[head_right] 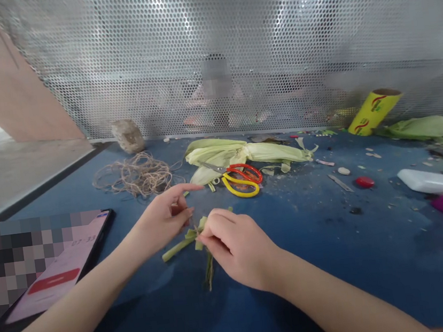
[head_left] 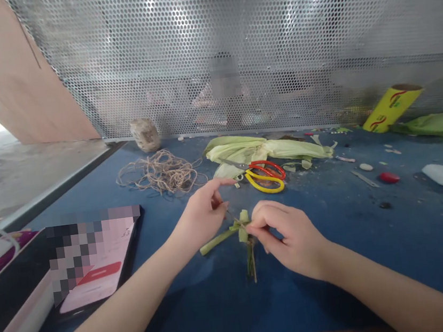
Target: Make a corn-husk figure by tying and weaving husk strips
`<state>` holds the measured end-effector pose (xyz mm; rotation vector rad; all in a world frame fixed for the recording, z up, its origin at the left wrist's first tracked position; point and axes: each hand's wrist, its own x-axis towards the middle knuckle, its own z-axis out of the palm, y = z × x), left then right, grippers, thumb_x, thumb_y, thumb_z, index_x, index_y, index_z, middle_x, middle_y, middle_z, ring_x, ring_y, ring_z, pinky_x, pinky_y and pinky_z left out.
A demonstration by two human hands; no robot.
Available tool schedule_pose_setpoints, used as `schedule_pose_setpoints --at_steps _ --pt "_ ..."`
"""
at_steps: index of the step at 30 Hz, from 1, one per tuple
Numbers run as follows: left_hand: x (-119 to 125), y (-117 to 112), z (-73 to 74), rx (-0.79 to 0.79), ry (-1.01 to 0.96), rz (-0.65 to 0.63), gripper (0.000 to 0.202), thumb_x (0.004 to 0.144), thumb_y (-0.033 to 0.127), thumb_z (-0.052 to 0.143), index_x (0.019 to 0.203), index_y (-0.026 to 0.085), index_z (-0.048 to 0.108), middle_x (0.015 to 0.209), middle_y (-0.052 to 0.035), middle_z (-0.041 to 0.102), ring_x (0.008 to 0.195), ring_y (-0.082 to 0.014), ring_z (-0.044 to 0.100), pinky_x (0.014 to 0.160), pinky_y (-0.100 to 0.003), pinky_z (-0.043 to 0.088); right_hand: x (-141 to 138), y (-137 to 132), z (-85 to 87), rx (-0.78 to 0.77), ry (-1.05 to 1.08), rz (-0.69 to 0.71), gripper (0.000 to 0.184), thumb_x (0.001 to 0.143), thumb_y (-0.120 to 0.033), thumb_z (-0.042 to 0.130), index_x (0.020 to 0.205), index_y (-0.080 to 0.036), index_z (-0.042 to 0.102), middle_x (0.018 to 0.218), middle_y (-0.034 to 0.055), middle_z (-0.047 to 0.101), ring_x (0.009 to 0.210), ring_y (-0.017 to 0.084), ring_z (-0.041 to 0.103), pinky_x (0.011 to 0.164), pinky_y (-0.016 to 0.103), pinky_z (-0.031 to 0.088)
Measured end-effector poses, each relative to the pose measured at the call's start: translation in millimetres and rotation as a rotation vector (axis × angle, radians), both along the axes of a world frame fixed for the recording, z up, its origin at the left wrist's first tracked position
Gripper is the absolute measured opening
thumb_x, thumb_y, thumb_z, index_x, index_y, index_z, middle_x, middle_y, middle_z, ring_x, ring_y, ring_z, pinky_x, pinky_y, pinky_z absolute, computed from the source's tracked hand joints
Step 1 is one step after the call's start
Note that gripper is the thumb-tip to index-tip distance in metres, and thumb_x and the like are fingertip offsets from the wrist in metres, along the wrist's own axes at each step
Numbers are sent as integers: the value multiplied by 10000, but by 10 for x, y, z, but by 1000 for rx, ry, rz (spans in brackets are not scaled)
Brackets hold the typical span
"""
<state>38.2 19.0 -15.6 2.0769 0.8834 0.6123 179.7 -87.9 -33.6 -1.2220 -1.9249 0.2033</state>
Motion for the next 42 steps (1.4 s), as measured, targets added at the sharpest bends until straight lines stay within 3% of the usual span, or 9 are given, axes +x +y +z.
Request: schedule_pose_setpoints --at_steps 9,12,16,18,22,27,33,38,42 --pt "-11 8 28 -124 -139 -3 411 732 132 508 1140 173 498 605 71 399 529 -106 543 563 -231 441 45 80 37 -90 200 23 215 833 -152 458 624 -191 433 608 -24 466 580 97 457 585 226 381" --pt "8 25 31 -209 -196 -56 378 769 255 541 1133 162 498 640 38 492 636 -129 562 613 -240 452 170 198 23 -173 528 -24 189 831 -243 493 652 -185 473 638 -16 502 619 104 497 623 244 413" --pt "44 -15 16 -664 -265 -144 522 820 534 391 1172 153 453 882 -83 593 828 -210 584 625 -312 488 296 326 -15 -298 1090 -74 249 722 -392 631 695 -179 505 644 -36 527 578 83 507 563 213 424" --pt "55 -67 -6 -716 -224 -171 588 787 603 391 1175 167 465 1048 -125 572 917 -245 569 635 -327 489 300 348 -22 -351 1191 -100 298 660 -413 681 692 -176 502 607 -52 514 521 68 487 514 196 411" --pt "63 -195 -20 -451 -134 -141 476 730 500 577 1095 195 557 1069 -77 595 1001 -208 528 769 -260 432 240 336 -3 -403 1216 -107 323 624 -415 705 673 -170 501 586 -52 513 496 66 488 499 200 427" --pt "63 -230 -16 -446 -35 -312 309 825 409 452 781 143 602 552 22 515 508 -97 475 520 -210 381 224 336 22 -508 1232 -85 268 632 -363 708 698 -166 539 634 -20 575 552 96 556 549 227 460" --pt "36 -175 7 -372 -45 -144 248 792 354 483 703 143 577 515 41 487 440 -76 446 430 -187 330 328 311 71 -720 1141 37 313 729 -444 604 882 -171 592 843 48 647 702 139 609 648 268 476" --pt "31 -184 33 -473 -94 -119 206 770 324 526 662 149 539 536 32 518 451 -84 481 420 -190 356 384 230 90 -784 758 126 249 768 -279 600 1002 -193 605 901 20 647 796 119 599 711 242 455" --pt "21 -221 60 -703 -210 -167 250 807 367 496 699 147 549 567 23 524 479 -85 488 441 -197 367 416 215 83 -753 688 175 228 760 -148 548 971 -203 616 848 -1 629 793 112 573 716 246 448"
